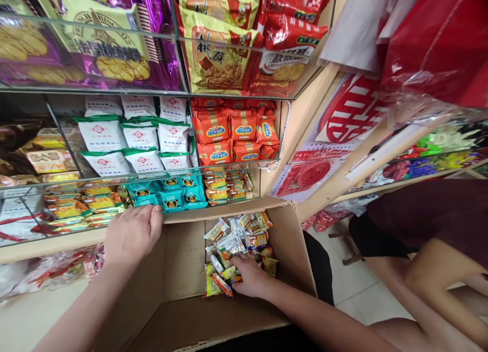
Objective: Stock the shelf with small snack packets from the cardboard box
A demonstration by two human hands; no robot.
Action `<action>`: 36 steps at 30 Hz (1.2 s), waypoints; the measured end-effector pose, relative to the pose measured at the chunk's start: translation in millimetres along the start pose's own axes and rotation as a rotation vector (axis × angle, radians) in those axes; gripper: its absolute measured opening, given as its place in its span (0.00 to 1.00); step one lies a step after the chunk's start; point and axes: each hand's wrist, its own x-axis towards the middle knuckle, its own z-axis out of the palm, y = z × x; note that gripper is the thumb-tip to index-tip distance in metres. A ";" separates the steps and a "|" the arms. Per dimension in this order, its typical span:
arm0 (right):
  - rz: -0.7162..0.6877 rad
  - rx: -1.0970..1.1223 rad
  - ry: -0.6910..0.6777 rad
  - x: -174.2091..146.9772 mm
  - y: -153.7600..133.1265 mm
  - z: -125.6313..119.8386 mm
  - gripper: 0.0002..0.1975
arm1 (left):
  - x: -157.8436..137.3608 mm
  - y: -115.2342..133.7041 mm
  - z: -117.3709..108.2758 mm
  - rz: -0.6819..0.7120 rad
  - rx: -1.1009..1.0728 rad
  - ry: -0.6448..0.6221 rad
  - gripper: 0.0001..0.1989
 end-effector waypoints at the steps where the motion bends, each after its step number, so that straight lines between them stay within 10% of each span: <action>1: -0.002 0.005 -0.014 -0.5 1.7 0.8 0.24 | 0.0 -0.6 0.5 0.000 -0.007 0.004 0.17; 9: 0.005 0.069 -0.030 -8.4 6.7 -16.1 0.25 | -5.6 -0.7 -1.2 0.087 -0.201 0.143 0.14; 13: -0.051 0.222 0.014 -25.2 -10.4 -47.9 0.27 | -50.5 45.5 -4.8 0.305 -0.743 0.029 0.14; 20: -0.224 0.628 0.196 -42.4 -50.6 -71.3 0.26 | -86.9 119.1 -10.2 -0.360 -1.789 -0.613 0.24; 24: -0.052 1.020 0.311 -36.7 -50.0 -53.9 0.26 | -77.0 122.9 -18.7 -0.854 -2.148 -0.587 0.17; 36: 0.165 1.687 0.361 -37.0 -44.1 -47.9 0.17 | -85.9 119.3 -3.8 -1.310 -2.405 -0.504 0.05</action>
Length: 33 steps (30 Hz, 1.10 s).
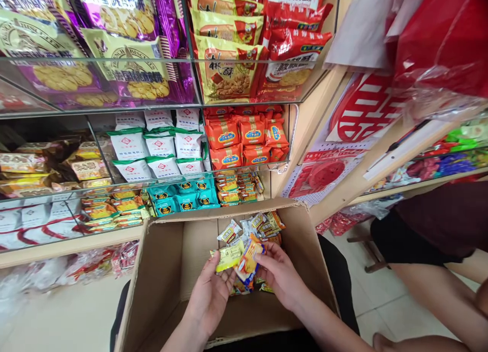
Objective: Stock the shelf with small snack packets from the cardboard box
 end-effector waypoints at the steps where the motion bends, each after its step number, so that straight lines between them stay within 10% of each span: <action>1: 0.008 0.066 0.014 -0.1 -0.3 -2.9 0.18 | 1.1 0.9 -1.2 0.017 -0.032 0.029 0.05; 16: 0.255 0.335 -0.133 -19.7 10.1 0.9 0.17 | -7.4 17.9 -6.5 -0.312 -0.266 -0.387 0.17; 33: 0.275 0.031 -0.049 -14.8 26.0 -12.7 0.18 | -0.1 0.9 -9.8 -0.398 0.344 -0.030 0.15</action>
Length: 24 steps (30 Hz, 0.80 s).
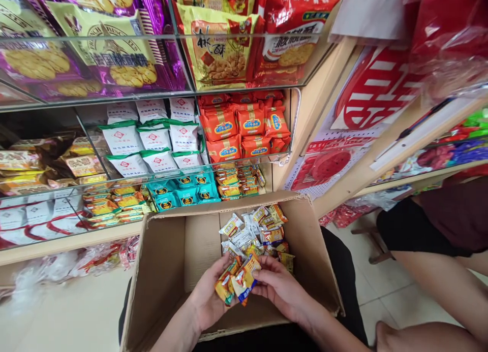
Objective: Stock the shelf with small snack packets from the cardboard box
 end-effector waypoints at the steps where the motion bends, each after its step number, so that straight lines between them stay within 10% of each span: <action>1: -0.001 -0.035 0.010 1.4 -0.3 -3.0 0.19 | -1.8 2.5 -2.3 0.016 0.022 0.018 0.14; 11: -0.352 -1.268 0.189 17.2 -9.9 -25.5 0.26 | -8.9 20.3 -8.9 0.225 0.134 0.140 0.14; 19: -0.501 -1.096 -0.210 -20.1 -53.9 27.9 0.16 | -30.7 22.2 31.7 0.215 0.311 -0.141 0.09; 24: -0.801 -1.149 0.000 -13.0 -115.4 34.1 0.09 | -63.2 71.2 23.1 0.769 0.617 0.007 0.11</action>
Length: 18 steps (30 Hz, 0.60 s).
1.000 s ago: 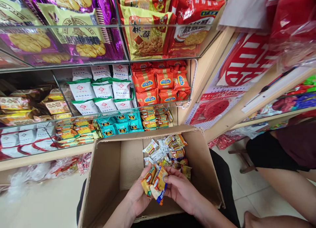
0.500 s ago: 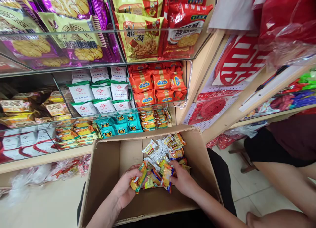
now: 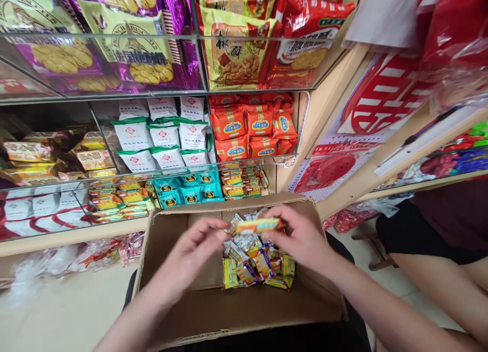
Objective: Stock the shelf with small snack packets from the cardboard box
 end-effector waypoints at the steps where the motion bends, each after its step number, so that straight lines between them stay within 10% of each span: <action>1: -0.012 -0.012 0.058 12.7 3.2 -9.2 0.11 | 4.6 6.1 -16.5 0.125 0.147 0.098 0.11; 5: 0.292 0.216 -0.002 69.8 24.2 -32.5 0.15 | 31.5 10.3 -86.0 0.247 0.823 0.454 0.12; 9: 0.585 0.353 -0.167 116.4 42.1 -25.2 0.12 | 52.6 -5.9 -118.6 0.176 0.944 0.418 0.15; 18: 0.462 0.314 0.153 185.2 94.9 38.6 0.06 | 51.9 -17.7 -117.0 0.152 0.862 0.420 0.17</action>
